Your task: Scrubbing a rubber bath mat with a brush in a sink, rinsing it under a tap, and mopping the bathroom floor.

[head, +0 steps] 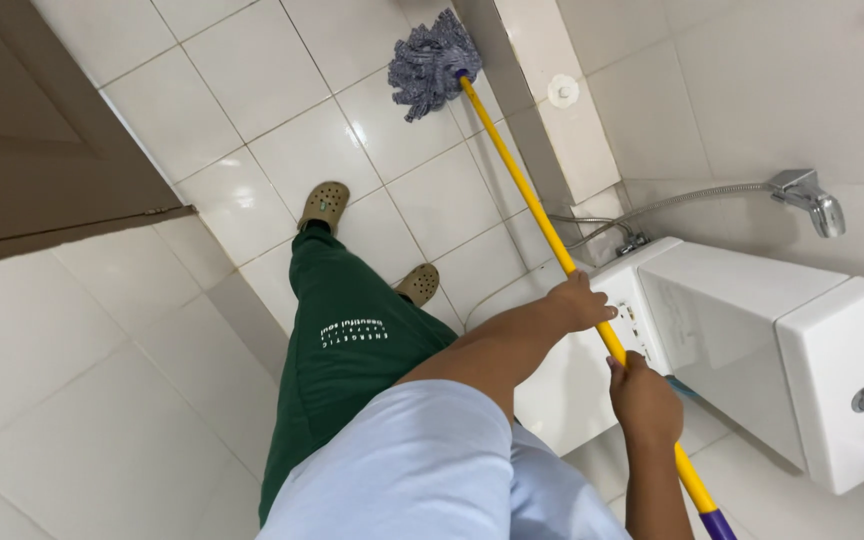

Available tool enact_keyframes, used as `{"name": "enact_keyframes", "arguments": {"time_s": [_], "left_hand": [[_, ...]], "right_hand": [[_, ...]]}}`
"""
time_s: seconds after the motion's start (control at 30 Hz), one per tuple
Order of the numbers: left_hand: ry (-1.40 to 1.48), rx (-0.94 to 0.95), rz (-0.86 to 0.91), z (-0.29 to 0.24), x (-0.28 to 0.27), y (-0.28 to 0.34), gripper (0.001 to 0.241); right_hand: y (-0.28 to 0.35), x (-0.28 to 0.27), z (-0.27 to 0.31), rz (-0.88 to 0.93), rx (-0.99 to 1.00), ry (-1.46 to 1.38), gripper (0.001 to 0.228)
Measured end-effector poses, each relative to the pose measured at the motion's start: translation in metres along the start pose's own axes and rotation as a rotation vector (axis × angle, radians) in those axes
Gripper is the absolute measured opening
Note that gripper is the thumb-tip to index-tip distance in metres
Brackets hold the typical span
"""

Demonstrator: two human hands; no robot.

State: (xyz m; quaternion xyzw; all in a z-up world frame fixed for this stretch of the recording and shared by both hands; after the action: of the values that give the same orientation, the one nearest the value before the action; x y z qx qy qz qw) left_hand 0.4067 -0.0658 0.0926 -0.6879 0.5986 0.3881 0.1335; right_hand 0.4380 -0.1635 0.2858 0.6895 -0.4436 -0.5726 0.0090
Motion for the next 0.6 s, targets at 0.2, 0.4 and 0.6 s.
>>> {"name": "enact_keyframes", "arguments": {"time_s": [0.2,0.4,0.6], "left_hand": [[0.033,-0.113,-0.128,0.080,-0.038,0.033,0.038],[0.026,-0.282,-0.331,0.210,-0.090,0.085,0.031],[0.040,-0.511,-0.352,0.364,-0.174,0.153,0.033]], "right_hand": [[-0.042,-0.032,0.076,0.026,-0.144,0.061,0.038],[-0.090,-0.085,0.206,-0.019,-0.339,0.056,0.037],[-0.137,-0.134,0.370,-0.095,-0.494,0.033,0.037]]}}
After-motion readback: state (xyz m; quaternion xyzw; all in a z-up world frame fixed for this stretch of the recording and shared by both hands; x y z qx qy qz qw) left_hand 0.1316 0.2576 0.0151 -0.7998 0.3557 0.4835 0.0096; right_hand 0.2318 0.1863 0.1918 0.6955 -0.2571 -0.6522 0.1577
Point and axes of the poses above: each hand's wrist, its own y-axis away from the middle knuckle, its own x-axis out of the palm, z = x × y, the point moved 1 cm from there along -y, towards the middle knuckle
